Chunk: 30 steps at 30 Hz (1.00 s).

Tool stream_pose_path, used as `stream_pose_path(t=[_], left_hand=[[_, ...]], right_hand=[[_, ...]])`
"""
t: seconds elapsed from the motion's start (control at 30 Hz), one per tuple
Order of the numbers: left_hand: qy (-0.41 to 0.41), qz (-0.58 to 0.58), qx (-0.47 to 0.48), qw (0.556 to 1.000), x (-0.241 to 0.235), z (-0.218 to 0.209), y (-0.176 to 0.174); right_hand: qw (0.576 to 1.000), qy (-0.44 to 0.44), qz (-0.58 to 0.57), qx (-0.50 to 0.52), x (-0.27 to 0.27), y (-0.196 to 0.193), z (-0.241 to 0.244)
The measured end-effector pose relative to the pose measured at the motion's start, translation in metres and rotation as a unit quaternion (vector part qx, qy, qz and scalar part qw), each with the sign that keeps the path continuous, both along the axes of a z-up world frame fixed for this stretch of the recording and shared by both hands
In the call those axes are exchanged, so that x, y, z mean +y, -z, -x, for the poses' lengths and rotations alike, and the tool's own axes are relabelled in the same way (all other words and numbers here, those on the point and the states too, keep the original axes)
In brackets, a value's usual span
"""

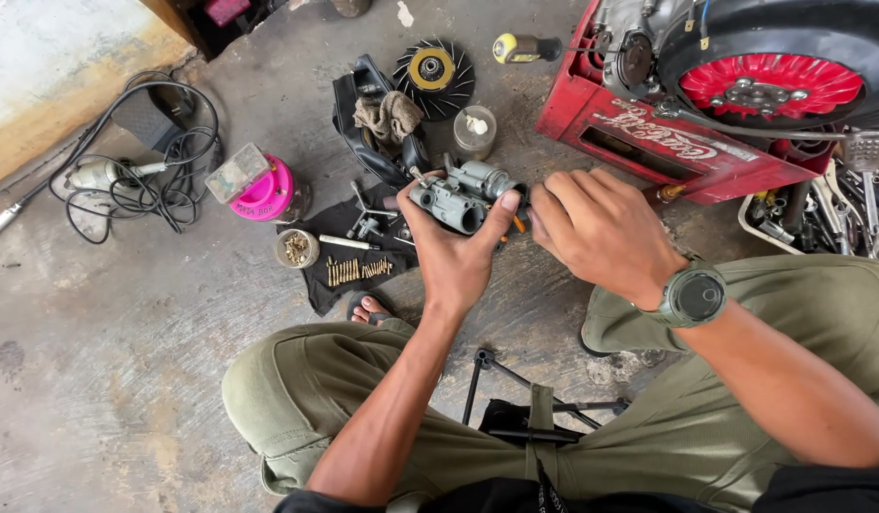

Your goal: The person sits on a low stool and works on a small engine part, using a yellow screwdriver to tighten screws. They then move to a larger red engine block and use a green screwdriver to adjust components on the side of the engine.

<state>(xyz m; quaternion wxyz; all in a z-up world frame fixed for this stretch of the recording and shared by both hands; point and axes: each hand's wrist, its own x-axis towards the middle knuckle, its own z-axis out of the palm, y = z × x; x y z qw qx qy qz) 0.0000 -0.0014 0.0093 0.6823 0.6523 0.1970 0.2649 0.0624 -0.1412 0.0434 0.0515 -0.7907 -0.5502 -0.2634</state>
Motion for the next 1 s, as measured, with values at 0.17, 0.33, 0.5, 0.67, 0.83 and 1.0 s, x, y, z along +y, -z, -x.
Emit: stream_pose_path(t=[0.17,0.33,0.5,0.67,0.83,1.0], left_hand=[[-0.038,-0.022,0.03,0.999,0.017,0.003,-0.003],[-0.092,-0.037,0.088,0.991,0.051,-0.003,0.001],[-0.186,0.074,0.092,0.975,0.088,-0.003,0.031],[-0.204,0.164,0.193,0.946,0.105,0.012,0.039],[-0.202,0.227,0.207,0.93,0.106,0.019,0.051],[-0.162,0.298,0.104,0.935,0.107,0.011,0.035]], right_hand=[[1.0,-0.011,-0.013,-0.005,0.019,0.017,-0.009],[0.983,-0.046,-0.078,0.161,0.062,0.067,-0.038],[0.837,0.099,-0.102,0.528,0.09,0.191,-0.081],[0.854,0.2,-0.044,0.478,0.11,0.382,-0.116],[0.841,0.317,-0.043,0.437,0.127,0.451,-0.105],[0.796,0.374,-0.024,0.475,0.128,0.445,-0.11]])
